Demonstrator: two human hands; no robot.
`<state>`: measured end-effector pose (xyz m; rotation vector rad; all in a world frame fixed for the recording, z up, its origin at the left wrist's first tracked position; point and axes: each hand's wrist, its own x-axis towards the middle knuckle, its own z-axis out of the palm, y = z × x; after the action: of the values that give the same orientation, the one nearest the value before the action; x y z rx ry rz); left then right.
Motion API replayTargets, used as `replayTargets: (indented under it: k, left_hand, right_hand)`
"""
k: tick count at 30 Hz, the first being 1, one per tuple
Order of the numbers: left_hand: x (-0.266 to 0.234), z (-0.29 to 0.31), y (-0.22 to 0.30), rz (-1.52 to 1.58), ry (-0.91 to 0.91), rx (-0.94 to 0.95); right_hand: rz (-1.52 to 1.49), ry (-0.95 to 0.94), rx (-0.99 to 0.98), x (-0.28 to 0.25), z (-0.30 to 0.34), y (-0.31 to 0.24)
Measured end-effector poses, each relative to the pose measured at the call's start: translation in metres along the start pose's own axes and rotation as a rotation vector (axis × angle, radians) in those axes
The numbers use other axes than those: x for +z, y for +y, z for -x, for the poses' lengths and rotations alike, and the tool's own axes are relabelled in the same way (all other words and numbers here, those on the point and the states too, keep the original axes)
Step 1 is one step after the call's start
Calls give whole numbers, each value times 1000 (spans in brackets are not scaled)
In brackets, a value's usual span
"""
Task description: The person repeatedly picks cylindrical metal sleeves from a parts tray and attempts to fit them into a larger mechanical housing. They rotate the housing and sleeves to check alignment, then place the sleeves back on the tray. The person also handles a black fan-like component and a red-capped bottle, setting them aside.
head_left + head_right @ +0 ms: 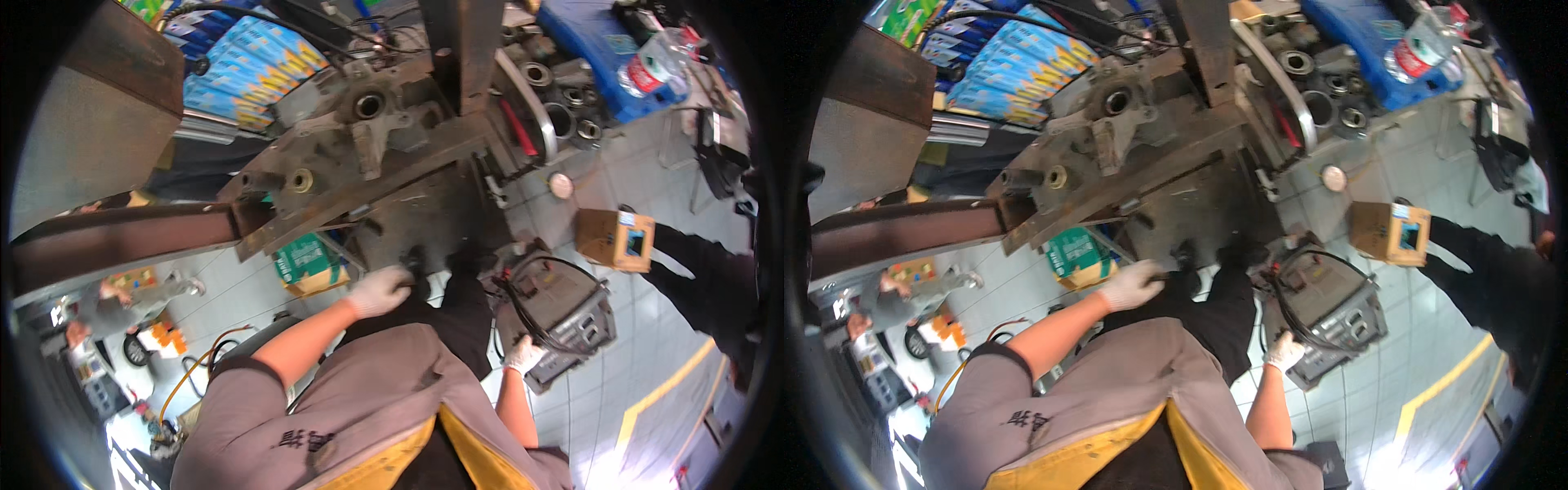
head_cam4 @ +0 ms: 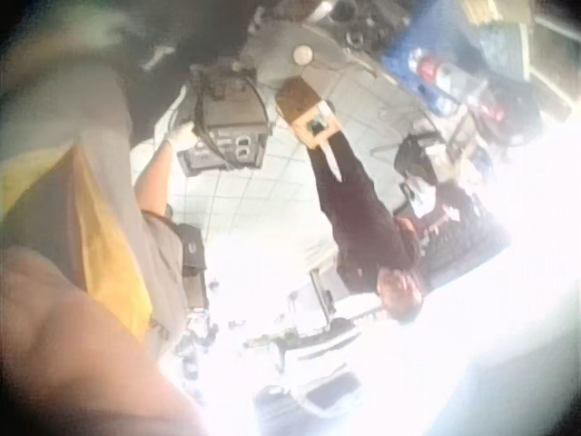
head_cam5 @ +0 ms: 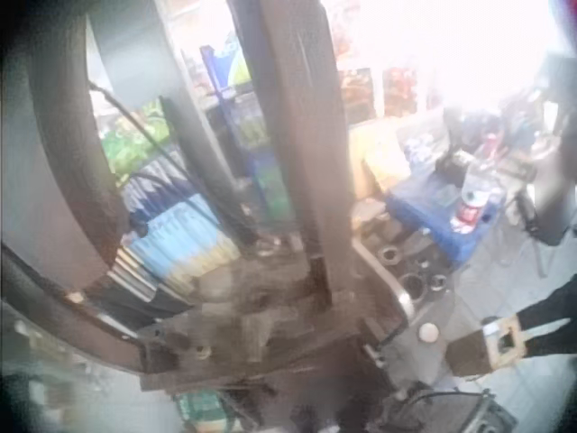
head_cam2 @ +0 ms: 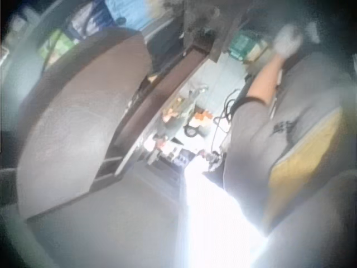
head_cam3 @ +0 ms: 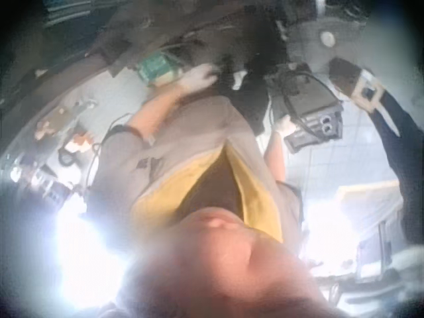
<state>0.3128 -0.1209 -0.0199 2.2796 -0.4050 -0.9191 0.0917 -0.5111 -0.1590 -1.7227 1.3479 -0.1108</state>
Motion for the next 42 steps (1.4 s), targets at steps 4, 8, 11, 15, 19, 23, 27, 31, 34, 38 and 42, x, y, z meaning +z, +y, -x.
replayTargets:
  k: [4,8,11,15,19,23,27,31,34,38,42]
  left_hand:
    - [-10,86,-70,84,116,-247]
    - [-4,102,-107,232,222,-367]
    - [-2,83,-103,159,285,-234]
    - [-16,46,-75,311,220,-296]
    - [-37,10,-50,227,191,-300]
    - [-56,-3,-32,100,82,-449]
    - [-76,-5,-38,-88,-1,-522]
    - [-73,-19,-94,-124,87,-486]
    - [-61,-42,-146,-71,-104,-557]
    - [-69,-62,-155,12,-104,-562]
    - [-88,-102,-102,114,-60,-566]
  right_hand:
    - [160,57,-78,-2,8,-28]
    - [437,-54,80,-15,7,-39]
    - [386,-249,167,-29,-5,-49]
    - [1019,-976,-71,-88,-41,-105]
    - [901,-1020,-286,-109,-114,-229]
    - [458,-410,-472,-110,-178,-363]
    - [85,-461,-349,-99,-204,-461]
    - [290,-397,-547,-79,-206,-488]
    - [350,-415,-483,-51,-210,-455]
    - [776,-325,-274,-30,-227,-362]
    - [1118,-333,119,-58,-237,-256]
